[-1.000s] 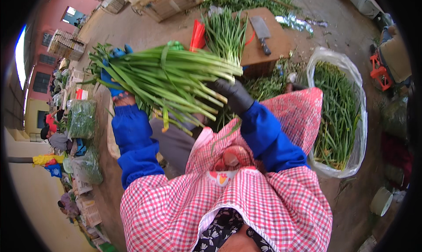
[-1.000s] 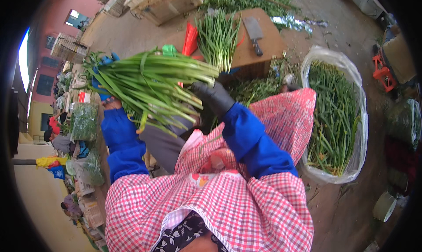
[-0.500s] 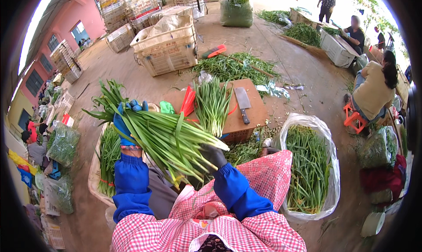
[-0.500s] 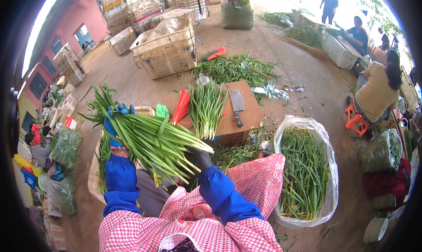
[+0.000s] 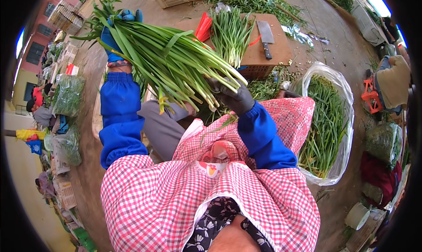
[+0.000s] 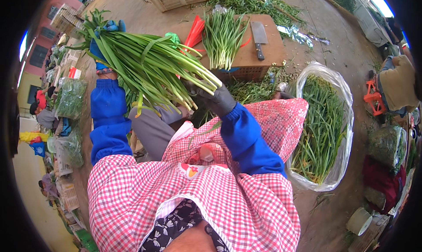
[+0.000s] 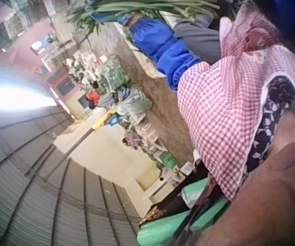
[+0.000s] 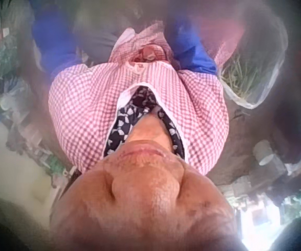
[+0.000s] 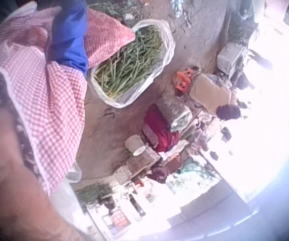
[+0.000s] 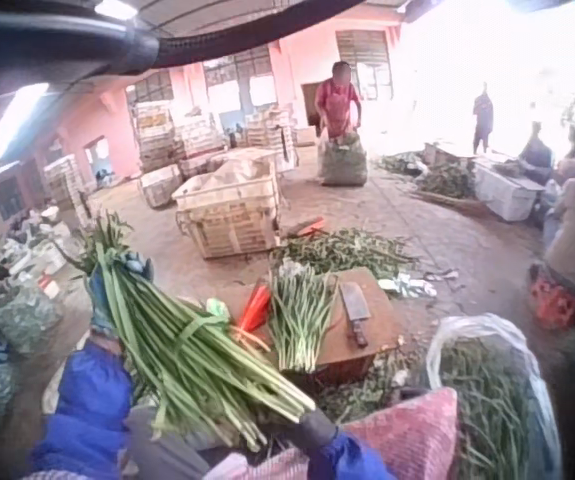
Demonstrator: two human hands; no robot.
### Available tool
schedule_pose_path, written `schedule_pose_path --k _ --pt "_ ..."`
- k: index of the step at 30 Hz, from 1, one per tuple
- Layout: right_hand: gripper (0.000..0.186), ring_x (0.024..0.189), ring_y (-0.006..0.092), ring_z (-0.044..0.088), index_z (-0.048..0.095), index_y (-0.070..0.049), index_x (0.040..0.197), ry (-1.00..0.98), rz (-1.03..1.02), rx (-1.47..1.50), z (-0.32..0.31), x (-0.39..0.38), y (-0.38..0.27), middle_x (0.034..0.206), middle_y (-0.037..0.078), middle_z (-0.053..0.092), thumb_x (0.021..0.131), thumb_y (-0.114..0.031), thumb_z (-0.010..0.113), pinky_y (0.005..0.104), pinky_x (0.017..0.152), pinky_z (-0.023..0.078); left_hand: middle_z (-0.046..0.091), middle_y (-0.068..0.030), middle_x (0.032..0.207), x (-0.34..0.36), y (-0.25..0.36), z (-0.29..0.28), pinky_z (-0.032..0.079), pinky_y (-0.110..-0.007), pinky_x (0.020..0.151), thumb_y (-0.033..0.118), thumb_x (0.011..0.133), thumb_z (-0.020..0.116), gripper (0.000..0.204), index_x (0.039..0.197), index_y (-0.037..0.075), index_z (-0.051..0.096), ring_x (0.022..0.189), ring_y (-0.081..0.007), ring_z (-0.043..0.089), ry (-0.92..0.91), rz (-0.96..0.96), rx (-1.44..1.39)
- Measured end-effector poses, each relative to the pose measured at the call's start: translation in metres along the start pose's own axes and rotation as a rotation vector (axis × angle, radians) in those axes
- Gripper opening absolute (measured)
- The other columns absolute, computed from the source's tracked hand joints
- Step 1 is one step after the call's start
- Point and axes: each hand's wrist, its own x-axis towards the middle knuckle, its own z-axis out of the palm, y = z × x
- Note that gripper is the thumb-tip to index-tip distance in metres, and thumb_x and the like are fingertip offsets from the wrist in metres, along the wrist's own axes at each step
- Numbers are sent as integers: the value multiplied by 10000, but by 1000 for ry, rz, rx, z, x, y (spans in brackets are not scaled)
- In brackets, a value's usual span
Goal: The person cleans and sorts bunches of green leaves, removing damaged parts and arranging them into smaller bundles by hand.
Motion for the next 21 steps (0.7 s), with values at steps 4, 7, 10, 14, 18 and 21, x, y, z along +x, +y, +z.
schedule_pose_path --k 4,7,10,14,18,21 --pt "349 795 144 536 575 19 1015 -48 228 -297 -12 -21 -33 878 53 599 730 -171 643 277 728 427 588 -144 835 -2 3 -6 311 -389 1008 184 826 488 214 808 -15 564 806 -200 551 19 47 0" --pt "266 848 166 559 613 26 958 -14 342 -493 -38 -47 -54 928 89 618 751 -141 617 302 786 423 594 -129 813 -4 19 -31 326 -397 997 190 805 514 199 778 0 568 798 -211 556 137 145 111" --pt "335 953 201 553 566 6 1053 -171 653 -1249 -62 -56 -71 1018 104 599 771 -170 607 326 865 405 592 -114 816 -9 29 -35 330 -411 993 176 774 545 150 766 27 569 819 -213 554 238 181 116" --pt "548 1133 211 441 412 -31 1234 5 225 -1478 -48 -48 -59 1233 114 466 758 -195 630 325 956 335 582 -106 814 -14 23 -24 324 -419 996 162 766 547 124 774 40 571 826 -208 547 233 201 134" --pt "616 1152 184 405 339 -29 1274 95 59 -784 -30 2 -38 1279 100 404 760 -187 638 316 964 319 575 -104 791 -11 13 -27 333 -421 983 194 808 464 189 802 36 566 811 -217 547 215 167 91" --pt "493 1000 131 501 427 -12 1205 115 -11 -809 -7 35 -20 1138 93 520 770 -136 625 253 831 408 583 -118 839 -9 22 -41 323 -420 984 269 843 370 302 895 35 553 836 -243 543 27 36 38"
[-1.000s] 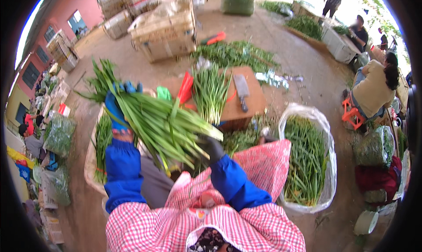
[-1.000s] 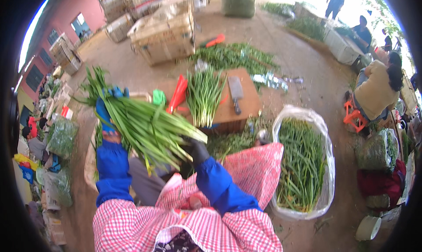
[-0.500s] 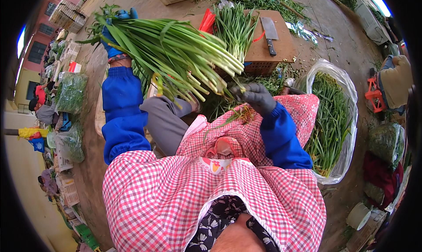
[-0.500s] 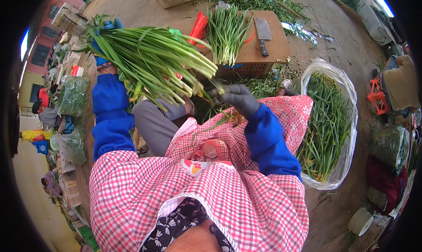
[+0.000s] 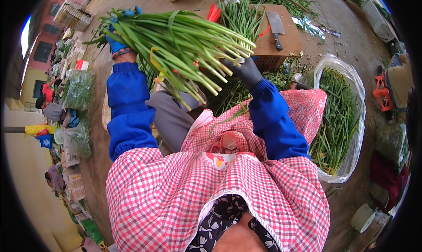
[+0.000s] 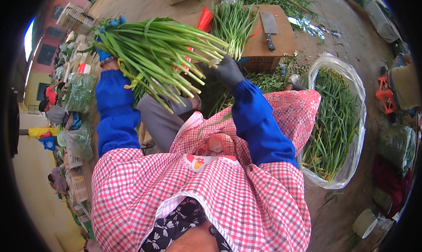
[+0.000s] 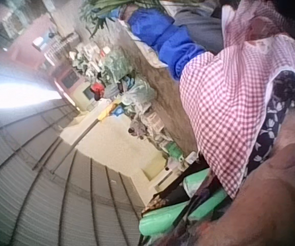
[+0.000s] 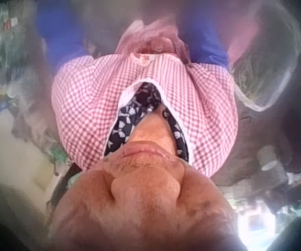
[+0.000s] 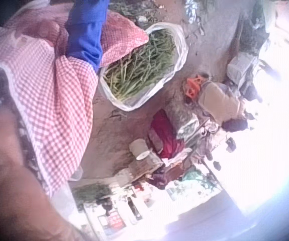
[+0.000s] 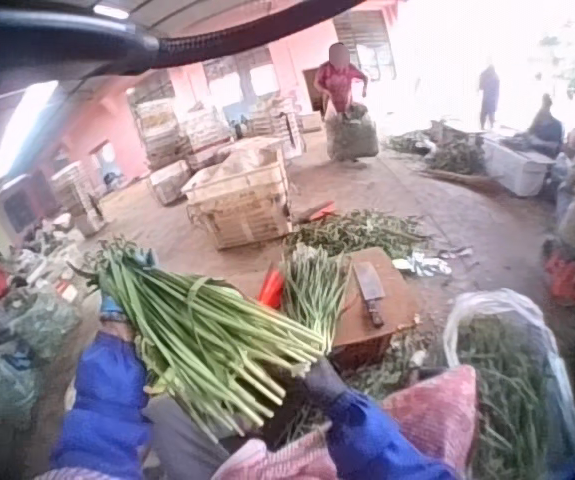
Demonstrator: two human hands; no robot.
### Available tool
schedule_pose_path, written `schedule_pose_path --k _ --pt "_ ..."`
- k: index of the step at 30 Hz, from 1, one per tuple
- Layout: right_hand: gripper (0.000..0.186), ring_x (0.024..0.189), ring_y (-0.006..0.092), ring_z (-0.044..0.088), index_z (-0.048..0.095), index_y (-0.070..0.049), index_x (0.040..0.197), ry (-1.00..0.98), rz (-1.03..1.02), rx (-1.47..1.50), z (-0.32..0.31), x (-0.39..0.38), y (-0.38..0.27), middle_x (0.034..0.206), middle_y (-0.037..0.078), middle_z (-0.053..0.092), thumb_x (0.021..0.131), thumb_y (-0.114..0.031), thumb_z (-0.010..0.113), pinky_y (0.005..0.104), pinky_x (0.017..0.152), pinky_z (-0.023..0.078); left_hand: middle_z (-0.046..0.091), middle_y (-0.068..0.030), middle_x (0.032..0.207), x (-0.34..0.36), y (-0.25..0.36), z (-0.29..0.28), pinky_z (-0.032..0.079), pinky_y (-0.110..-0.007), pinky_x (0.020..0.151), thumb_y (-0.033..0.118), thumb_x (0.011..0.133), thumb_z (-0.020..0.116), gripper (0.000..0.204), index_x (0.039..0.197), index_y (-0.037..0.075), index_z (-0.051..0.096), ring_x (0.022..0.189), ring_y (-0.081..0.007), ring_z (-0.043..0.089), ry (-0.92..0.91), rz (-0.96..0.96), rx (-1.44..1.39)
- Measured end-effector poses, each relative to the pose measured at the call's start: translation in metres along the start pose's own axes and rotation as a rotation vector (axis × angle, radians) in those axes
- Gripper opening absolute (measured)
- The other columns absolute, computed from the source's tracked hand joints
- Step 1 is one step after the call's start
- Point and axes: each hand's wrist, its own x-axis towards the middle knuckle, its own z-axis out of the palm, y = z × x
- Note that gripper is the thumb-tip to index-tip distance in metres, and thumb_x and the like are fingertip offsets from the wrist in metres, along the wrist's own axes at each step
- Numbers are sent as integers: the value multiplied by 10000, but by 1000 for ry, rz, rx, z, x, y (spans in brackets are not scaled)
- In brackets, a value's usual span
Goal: The person cleans and sorts bunches of green leaves, removing damaged parts and arranging them into smaller bundles by hand.
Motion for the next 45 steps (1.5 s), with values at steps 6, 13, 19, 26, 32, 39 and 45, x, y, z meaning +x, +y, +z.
schedule_pose_path --k 6,13,19,26,32,39,45 --pt "177 489 61 453 598 -42 873 -75 365 -54 -11 -19 27 621 -4 538 866 -184 493 211 449 358 589 -191 915 12 10 -19 334 -519 948 390 839 332 415 956 48 535 853 -323 560 47 67 -48" --pt "163 526 187 556 660 -126 753 -221 394 -814 -64 -80 25 633 81 599 794 -238 549 303 493 429 550 -207 714 15 0 -19 350 -567 908 223 702 418 262 798 6 530 667 -329 545 417 160 -207" --pt "381 575 168 588 553 -217 1118 -67 300 -777 -35 -95 -5 630 95 601 745 -219 633 284 549 460 554 -199 720 24 -3 -5 369 -573 874 236 724 385 271 839 17 496 661 -337 540 449 312 -156" --pt "351 559 63 545 527 5 1110 197 5 27 65 -24 -39 671 42 609 783 -99 603 216 504 449 552 -192 707 28 -24 10 394 -560 846 235 754 362 264 826 17 493 647 -334 536 430 283 -100" --pt "134 589 130 594 600 22 860 -106 81 217 23 -61 -15 704 77 613 821 -98 554 248 545 483 558 -196 775 23 -13 -21 387 -564 850 262 773 375 282 879 36 505 705 -346 530 251 213 -210" --pt "266 735 132 594 570 -5 1034 -161 421 -439 -46 -101 15 831 68 623 836 -178 535 278 679 476 530 -183 927 27 -4 -24 328 -565 904 326 799 311 379 995 53 485 898 -353 477 698 396 -52" --pt "382 984 163 526 464 -24 1187 4 272 399 10 -17 19 1106 88 544 837 -166 528 306 833 424 541 -134 699 23 -16 1 378 -547 806 317 794 326 335 798 50 527 646 -293 510 764 342 -100"
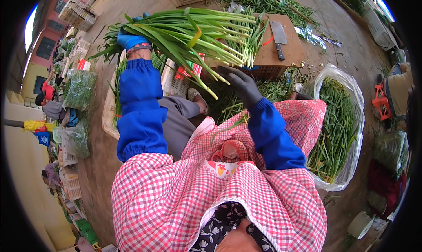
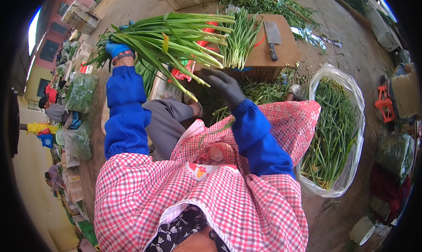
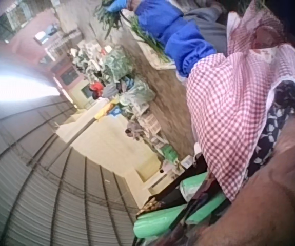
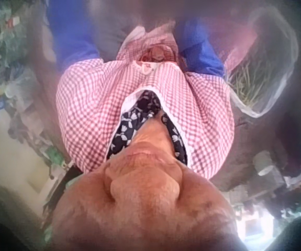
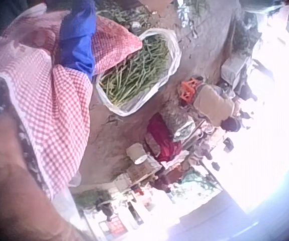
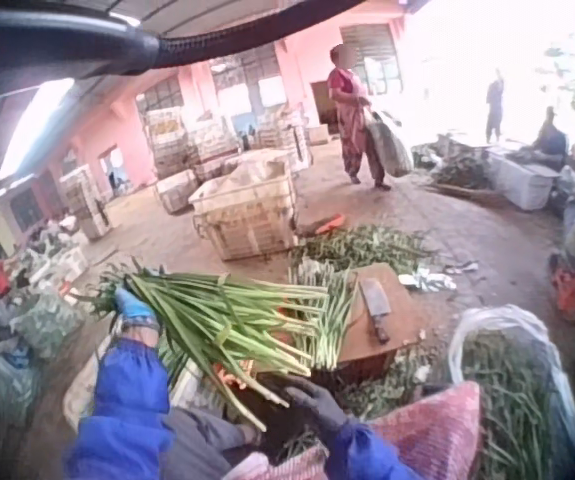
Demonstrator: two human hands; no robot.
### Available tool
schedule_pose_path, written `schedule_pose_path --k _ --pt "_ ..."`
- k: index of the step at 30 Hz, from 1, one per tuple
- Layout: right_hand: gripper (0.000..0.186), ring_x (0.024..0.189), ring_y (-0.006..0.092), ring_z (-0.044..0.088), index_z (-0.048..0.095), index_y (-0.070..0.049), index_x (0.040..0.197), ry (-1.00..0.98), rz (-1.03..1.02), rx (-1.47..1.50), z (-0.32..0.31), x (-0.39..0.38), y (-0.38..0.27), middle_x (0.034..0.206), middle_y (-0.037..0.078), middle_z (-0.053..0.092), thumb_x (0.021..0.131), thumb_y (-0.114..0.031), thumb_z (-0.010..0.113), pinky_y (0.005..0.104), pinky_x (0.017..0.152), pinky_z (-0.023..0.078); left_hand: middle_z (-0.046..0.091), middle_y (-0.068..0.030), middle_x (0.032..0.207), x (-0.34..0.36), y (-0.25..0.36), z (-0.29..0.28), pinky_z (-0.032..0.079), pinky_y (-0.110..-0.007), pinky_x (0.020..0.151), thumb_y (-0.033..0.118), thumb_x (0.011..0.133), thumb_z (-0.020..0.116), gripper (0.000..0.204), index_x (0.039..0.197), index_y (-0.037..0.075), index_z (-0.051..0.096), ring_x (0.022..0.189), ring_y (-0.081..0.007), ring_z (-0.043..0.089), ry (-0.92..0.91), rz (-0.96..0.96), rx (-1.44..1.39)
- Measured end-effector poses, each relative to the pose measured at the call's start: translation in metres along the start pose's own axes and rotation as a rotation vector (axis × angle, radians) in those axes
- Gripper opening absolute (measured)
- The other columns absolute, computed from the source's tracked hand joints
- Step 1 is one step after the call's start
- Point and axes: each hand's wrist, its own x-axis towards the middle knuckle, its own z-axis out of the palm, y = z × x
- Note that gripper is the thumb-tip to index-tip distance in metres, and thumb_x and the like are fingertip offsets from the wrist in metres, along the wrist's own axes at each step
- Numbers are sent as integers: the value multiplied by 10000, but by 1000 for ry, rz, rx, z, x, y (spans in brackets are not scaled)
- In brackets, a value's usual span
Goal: The person cleans and sorts bunches of green leaves, removing damaged parts and arranging them into smaller bundles by hand.
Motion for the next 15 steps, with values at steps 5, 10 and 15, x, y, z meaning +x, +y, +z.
schedule_pose_path --k 5,10,15 --pt "316 959 153 523 532 1 1051 -58 -142 211 23 24 17 1017 86 567 828 -222 541 277 844 402 551 -186 723 2 -15 -12 363 -543 854 296 785 333 348 847 19 533 684 -315 526 -258 -203 -57" --pt "300 868 169 565 577 28 934 -353 74 72 -13 -25 17 922 91 599 812 -245 550 318 761 442 567 -198 753 6 18 -9 364 -558 868 287 805 303 369 817 6 543 722 -337 540 -199 -83 56" --pt "360 782 217 610 573 -98 1064 -325 334 -1558 -68 -71 -1 887 100 624 775 -312 590 315 678 470 572 -194 775 26 5 -20 348 -554 885 282 775 335 358 884 1 528 756 -346 534 -135 -33 72"
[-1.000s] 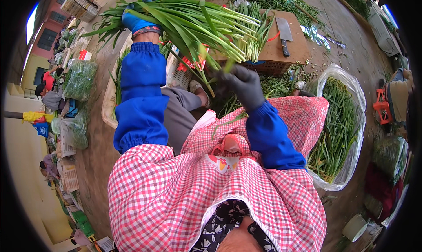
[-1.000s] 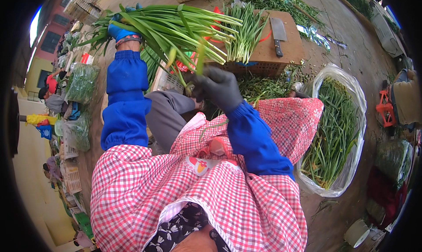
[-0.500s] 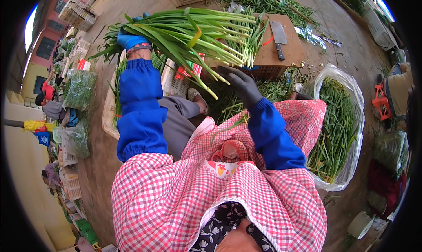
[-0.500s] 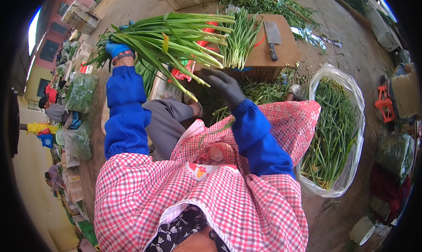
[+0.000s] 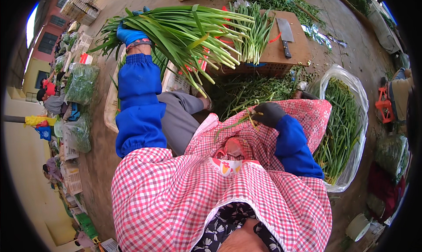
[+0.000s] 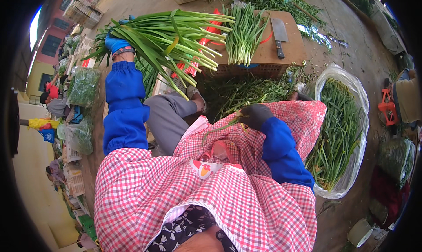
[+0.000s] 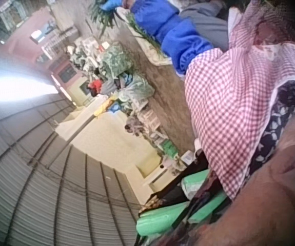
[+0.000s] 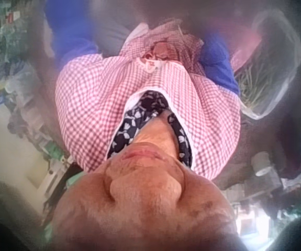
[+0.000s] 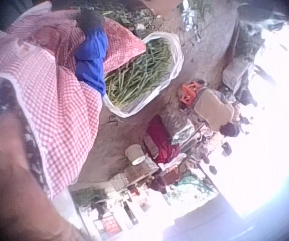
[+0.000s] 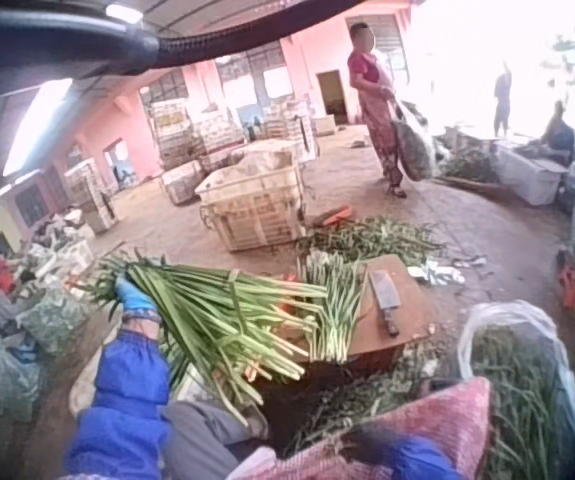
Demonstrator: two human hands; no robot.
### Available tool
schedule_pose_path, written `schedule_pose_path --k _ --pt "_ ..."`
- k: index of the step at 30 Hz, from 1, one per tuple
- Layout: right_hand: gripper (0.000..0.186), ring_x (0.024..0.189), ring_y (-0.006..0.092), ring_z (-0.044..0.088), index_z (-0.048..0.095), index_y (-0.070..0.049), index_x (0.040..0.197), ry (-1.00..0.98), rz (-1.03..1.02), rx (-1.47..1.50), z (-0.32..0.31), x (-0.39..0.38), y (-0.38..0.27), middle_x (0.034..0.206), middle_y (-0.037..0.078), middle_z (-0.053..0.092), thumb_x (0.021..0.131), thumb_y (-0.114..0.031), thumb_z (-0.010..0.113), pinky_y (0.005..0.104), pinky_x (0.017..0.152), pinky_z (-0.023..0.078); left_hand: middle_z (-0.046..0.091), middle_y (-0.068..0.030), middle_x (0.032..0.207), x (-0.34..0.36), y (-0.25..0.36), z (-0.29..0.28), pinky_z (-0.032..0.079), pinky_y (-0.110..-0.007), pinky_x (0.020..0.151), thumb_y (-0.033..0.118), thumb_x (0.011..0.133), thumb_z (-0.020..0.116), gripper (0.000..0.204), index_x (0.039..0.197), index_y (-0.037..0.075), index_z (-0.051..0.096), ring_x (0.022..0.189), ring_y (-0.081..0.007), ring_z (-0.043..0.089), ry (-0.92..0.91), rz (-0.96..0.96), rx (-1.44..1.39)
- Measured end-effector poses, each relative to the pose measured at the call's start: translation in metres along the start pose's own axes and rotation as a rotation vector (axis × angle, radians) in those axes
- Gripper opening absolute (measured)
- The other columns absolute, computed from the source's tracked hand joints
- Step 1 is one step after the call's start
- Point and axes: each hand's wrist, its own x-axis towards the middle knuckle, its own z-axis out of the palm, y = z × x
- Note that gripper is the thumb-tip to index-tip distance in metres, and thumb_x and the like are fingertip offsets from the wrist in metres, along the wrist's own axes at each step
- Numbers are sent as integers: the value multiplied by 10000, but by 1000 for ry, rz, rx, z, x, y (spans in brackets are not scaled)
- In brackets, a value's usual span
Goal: The person cleans and sorts bunches of green leaves, removing damaged parts and arranging them into smaller bundles by hand.
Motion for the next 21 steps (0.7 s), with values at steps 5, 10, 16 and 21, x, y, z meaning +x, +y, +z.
schedule_pose_path --k 5,10,16,21 --pt "430 754 148 610 468 -72 1193 395 -209 550 -19 -7 -54 877 79 623 788 -135 598 277 672 485 561 -168 742 -19 9 3 358 -530 865 273 753 367 303 812 20 524 708 -313 524 -102 -32 -76" --pt "446 680 80 572 508 3 1129 830 -270 1209 -20 42 -93 820 80 632 746 -169 660 227 588 470 566 -141 721 -42 -4 24 367 -500 869 265 761 372 270 753 38 518 689 -279 536 -159 -41 -49" --pt "269 476 111 555 584 38 955 850 -93 1348 -34 81 -96 620 81 606 760 -138 643 246 423 438 581 -143 722 -66 -38 27 365 -491 882 282 756 397 293 759 30 545 670 -280 542 -141 -66 -83" --pt "140 568 129 597 603 32 864 747 -302 1535 -36 58 -94 755 103 637 795 -90 597 235 461 470 588 -157 733 -57 -32 8 356 -506 901 296 710 430 272 719 57 558 659 -293 546 -169 -135 -86"
